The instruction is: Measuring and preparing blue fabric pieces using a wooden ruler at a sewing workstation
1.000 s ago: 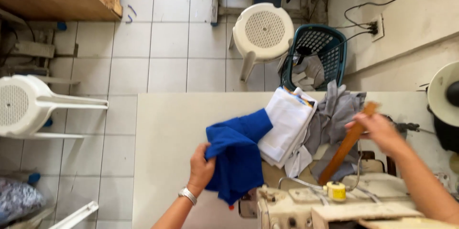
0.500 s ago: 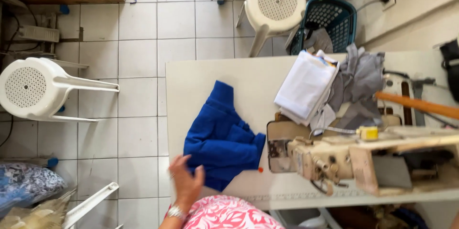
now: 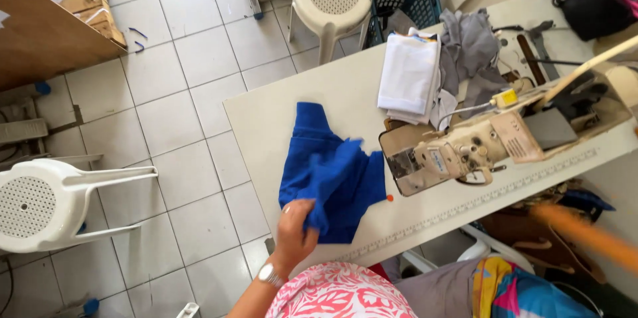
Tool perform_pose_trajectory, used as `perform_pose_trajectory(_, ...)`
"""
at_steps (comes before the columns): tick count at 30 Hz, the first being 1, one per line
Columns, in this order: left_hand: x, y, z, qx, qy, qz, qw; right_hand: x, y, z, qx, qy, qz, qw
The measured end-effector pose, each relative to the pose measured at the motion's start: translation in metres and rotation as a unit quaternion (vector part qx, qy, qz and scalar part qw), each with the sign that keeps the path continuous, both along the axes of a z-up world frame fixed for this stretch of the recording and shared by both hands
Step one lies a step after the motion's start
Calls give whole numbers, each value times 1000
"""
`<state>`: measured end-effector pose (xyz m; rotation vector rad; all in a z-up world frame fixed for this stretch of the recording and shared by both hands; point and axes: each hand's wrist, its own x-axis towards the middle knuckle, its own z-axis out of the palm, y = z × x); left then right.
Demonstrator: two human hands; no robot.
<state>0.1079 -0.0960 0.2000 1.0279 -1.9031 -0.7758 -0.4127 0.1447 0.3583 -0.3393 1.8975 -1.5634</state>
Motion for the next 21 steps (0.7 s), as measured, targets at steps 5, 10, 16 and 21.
perform_pose_trajectory(5, 73, 46, 3, -10, -200, -245, 949, 171, -74, -19, 1, -38, -41, 998)
perform_pose_trajectory(10, 46, 34, -27, -30, -199, -52, 978, 250, -158, -126, 208, 278, 260, 901)
perform_pose_trajectory(16, -7, -41, -5, 95, -306, 117, 940, 258, -175, -177, 291, 365, 452, 760)
perform_pose_trajectory(21, 21, -53, -12, 204, -380, 83, 898, 250, -143, -183, 375, 357, 460, 722)
